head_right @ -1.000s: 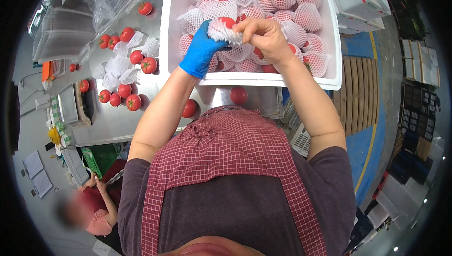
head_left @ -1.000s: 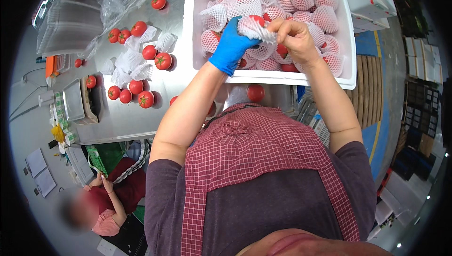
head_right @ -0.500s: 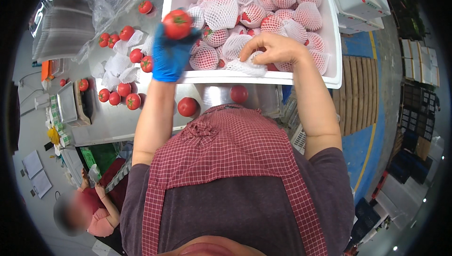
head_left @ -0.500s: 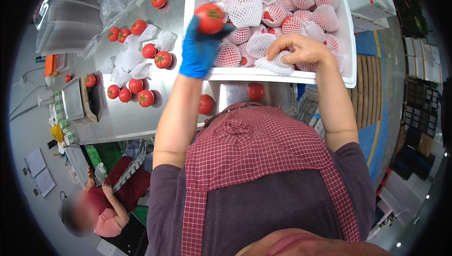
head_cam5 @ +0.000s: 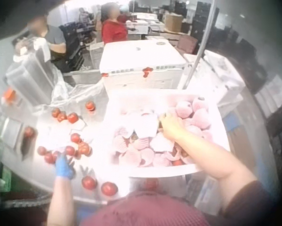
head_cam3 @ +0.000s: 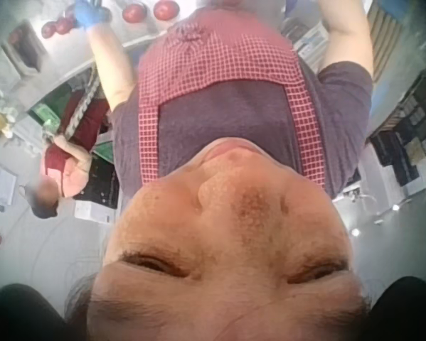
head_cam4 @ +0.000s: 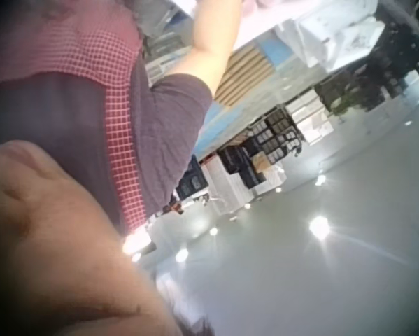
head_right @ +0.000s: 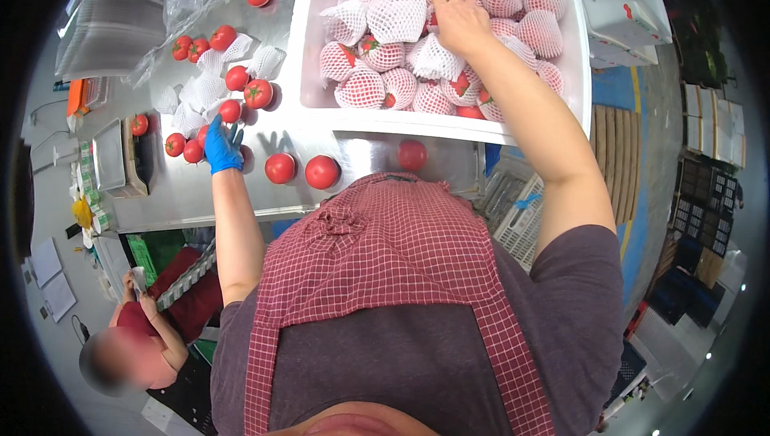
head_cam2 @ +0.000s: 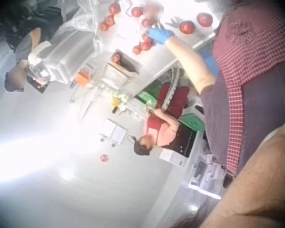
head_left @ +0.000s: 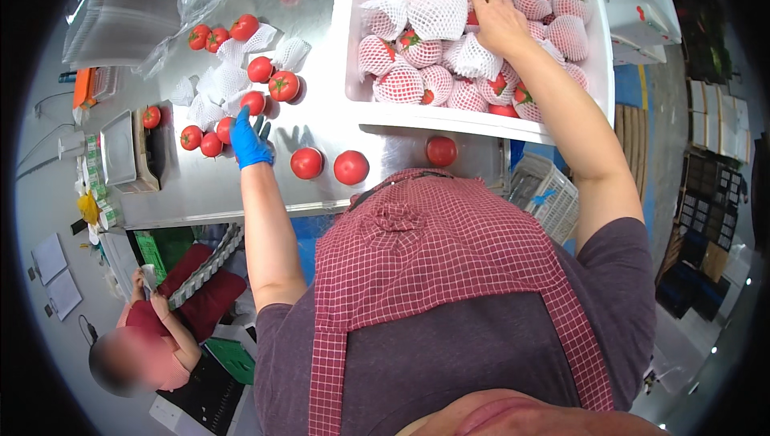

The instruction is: The person opens a white styrofoam box with a utility knife, removes a tray of individually wrapped tomatoes, and places them on a stainless steel table. The person then unwraps each tomato one by one and arranges them on the table.

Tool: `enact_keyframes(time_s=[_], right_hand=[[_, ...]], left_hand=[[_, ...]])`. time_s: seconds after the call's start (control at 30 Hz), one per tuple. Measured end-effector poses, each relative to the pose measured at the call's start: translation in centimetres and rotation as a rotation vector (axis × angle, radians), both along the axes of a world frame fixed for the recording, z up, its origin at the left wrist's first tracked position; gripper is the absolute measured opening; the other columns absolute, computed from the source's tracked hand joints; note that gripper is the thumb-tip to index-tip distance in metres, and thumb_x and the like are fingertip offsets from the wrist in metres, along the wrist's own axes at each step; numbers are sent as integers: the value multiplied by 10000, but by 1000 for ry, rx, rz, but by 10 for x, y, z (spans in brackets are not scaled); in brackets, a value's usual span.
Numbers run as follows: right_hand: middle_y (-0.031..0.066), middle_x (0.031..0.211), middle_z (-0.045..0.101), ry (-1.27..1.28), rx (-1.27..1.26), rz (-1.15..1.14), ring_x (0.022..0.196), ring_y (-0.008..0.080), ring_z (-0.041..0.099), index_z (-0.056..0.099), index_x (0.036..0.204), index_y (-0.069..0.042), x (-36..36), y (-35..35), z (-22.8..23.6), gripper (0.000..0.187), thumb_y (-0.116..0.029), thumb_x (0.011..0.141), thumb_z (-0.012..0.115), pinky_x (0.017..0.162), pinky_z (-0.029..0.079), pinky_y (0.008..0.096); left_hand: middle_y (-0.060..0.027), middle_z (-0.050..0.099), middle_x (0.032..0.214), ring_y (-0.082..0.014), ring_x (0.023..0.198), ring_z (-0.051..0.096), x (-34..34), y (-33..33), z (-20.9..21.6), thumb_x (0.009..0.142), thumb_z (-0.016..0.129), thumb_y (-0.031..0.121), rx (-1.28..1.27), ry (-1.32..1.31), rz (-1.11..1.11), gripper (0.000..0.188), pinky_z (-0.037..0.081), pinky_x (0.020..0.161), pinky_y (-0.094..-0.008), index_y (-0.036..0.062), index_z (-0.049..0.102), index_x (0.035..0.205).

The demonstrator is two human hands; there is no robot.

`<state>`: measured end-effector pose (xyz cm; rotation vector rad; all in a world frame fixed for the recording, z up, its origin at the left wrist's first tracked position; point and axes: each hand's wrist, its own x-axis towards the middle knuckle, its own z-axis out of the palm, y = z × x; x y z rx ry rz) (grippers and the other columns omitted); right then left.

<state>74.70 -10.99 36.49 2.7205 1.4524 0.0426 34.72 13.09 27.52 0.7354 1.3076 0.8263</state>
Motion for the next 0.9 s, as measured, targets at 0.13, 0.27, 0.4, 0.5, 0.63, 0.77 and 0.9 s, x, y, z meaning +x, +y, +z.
enact_keyframes(time_s=[0.13,0.27,0.4,0.5,0.63,0.77,0.9], right_hand=[[196,1180,506,46,-50,-60,1102,377,532,465,1262,-130,15,-2,-9,665,-236,659,725,887,471,444],[186,1197,493,211,170,-77,1077,355,556,454,1271,-162,3,-10,16,707,-200,629,747,895,471,442],[169,1197,472,377,531,137,1095,341,533,464,1262,-146,-22,-24,51,729,-163,595,757,958,437,420],[155,1227,475,496,666,383,1122,253,503,467,1270,-51,-45,-31,72,685,-185,663,756,961,420,353],[119,1148,558,1029,892,1,988,153,556,493,1239,39,-50,-37,58,612,-240,759,751,871,461,288],[87,929,642,796,987,29,889,168,602,650,987,-7,-50,-35,46,316,-158,731,758,769,482,297],[66,788,588,236,997,382,721,229,598,678,792,-89,-74,-26,47,184,43,667,652,626,501,321]], left_hand=[[-98,542,1174,-194,994,576,67,-39,54,878,576,118,440,-154,-118,437,512,783,-304,43,456,1291],[-100,542,1174,-172,986,582,134,-99,113,900,553,67,652,-302,-547,371,502,808,-279,31,498,1265],[-121,482,1281,-176,1123,511,193,-150,127,901,582,129,518,-354,-991,483,464,900,-292,42,410,1344],[-128,435,1333,-193,1181,467,226,-161,105,887,605,138,608,-398,-895,589,423,965,-298,56,327,1399],[-124,428,1329,-199,1187,468,226,-162,113,866,620,116,373,-596,-878,630,409,986,-300,50,306,1408],[-126,487,1242,-175,1066,532,223,-152,110,855,660,171,208,-563,-827,634,470,881,-285,49,339,1388],[-95,541,1162,-156,1014,538,227,-148,99,866,656,242,13,-577,-779,593,472,837,-286,38,385,1352]])
